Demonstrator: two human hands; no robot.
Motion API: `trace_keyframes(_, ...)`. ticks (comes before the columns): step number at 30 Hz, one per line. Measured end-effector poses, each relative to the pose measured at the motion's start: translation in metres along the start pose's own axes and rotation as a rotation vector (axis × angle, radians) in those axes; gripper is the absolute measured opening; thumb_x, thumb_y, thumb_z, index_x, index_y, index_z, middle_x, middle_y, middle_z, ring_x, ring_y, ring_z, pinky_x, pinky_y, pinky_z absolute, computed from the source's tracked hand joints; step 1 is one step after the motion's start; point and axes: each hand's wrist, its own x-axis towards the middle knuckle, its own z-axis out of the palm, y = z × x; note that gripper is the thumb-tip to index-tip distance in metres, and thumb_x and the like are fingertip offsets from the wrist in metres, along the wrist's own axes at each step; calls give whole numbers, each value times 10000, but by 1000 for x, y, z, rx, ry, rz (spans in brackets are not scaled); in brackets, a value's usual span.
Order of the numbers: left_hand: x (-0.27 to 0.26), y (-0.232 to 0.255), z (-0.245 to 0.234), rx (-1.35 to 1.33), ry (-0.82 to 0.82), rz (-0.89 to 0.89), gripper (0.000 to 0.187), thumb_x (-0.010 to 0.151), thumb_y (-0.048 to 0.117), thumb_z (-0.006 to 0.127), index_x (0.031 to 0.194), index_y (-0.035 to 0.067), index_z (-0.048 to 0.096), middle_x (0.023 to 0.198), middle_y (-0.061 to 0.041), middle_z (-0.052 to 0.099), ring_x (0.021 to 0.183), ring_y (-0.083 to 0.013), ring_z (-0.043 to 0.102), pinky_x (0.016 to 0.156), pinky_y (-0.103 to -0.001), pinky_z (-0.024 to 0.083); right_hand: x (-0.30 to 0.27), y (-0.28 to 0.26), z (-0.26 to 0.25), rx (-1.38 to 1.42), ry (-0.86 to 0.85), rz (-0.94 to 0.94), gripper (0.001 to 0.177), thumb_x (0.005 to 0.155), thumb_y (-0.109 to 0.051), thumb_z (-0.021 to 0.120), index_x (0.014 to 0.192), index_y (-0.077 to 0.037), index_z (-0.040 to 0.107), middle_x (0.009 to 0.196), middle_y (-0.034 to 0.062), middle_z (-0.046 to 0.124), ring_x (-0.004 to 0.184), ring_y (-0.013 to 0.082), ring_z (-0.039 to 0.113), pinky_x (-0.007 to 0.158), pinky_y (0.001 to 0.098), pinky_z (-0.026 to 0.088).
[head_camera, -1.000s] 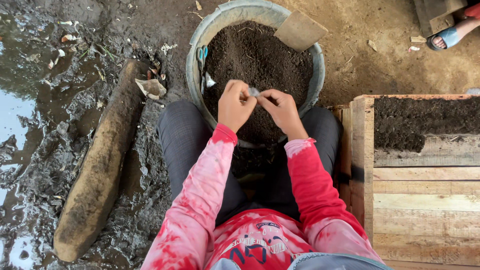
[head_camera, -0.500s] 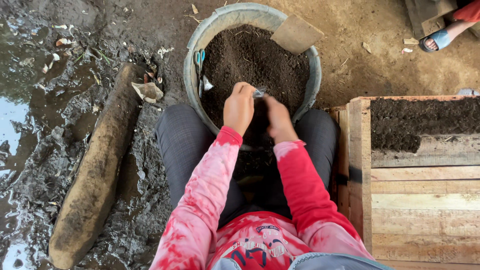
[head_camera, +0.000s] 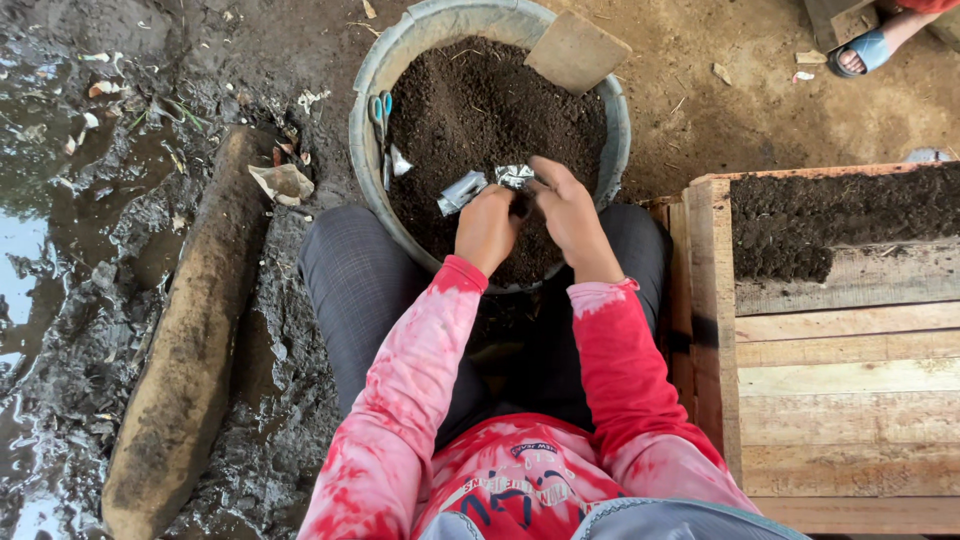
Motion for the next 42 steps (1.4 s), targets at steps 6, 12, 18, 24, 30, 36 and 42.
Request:
trace_keyframes(6, 5, 7, -45, -455, -155, -176, 361, 804, 257, 686, 1161, 277, 738, 1159, 79, 723, 1009, -164, 754, 926, -344, 579, 8, 22, -12, -803, -253, -352, 714, 815, -133, 811, 1465, -75, 519, 1342, 241, 640, 1286, 474, 571, 1075, 611, 479)
trace_keyframes(12, -9, 44, -55, -976, 408, -259, 191, 1014, 271, 638, 1033, 81, 640, 936, 6, 544, 955, -110, 538, 869, -308, 488, -24, -15, 1, -645, -71, -367, 409, 999, -158, 722, 1349, 6, 588, 1241, 248, 627, 1206, 475, 623, 994, 582, 534)
trace_keyframes(18, 5, 33, -18, -1618, 303, -866, 398, 1053, 411, 515, 986, 37, 634, 878, -111, 568, 727, -211, 597, 549, -240, 517, 6, 51, -9, -560, 202, -501, 418, 1146, -358, 482, 1311, 4, 608, 1138, 166, 657, 1098, 346, 683, 937, 470, 565)
trace_keyframes(24, 14, 10, -19, -1694, 313, -832, 543, 1046, 532, 434, 831, 76, 633, 669, -104, 632, 488, -156, 588, 378, -164, 368, 3, 111, 53, -792, 426, -346, 477, 1081, -435, 525, 1031, 23, 646, 848, 316, 674, 863, 554, 688, 740, 678, 511)
trace_keyframes(30, 12, 21, -19, -1627, 333, -816, 682, 975, 681, 482, 697, 70, 599, 532, -105, 525, 351, -118, 399, 296, -180, 242, 36, 140, 47, -1303, 262, -947, 366, 972, -109, 512, 1235, 135, 587, 938, 203, 594, 928, 386, 577, 778, 439, 470)
trace_keyframes(36, 8, 38, -14, -1511, 294, -845, 614, 970, 657, 523, 711, 105, 597, 514, -101, 551, 326, -115, 424, 273, -179, 266, -4, 24, 34, 223, 486, -167, 352, 1011, -336, 664, 751, -137, 535, 744, -22, 510, 762, 133, 485, 713, 309, 356)
trace_keyframes(42, -1, 51, 11, -1463, 143, -828, 617, 994, 598, 545, 731, 46, 628, 555, -152, 554, 382, -133, 456, 293, -187, 250, -27, -53, 28, 760, 346, -127, 300, 1082, -280, 485, 822, -131, 484, 708, 18, 477, 654, 194, 524, 695, 379, 439)
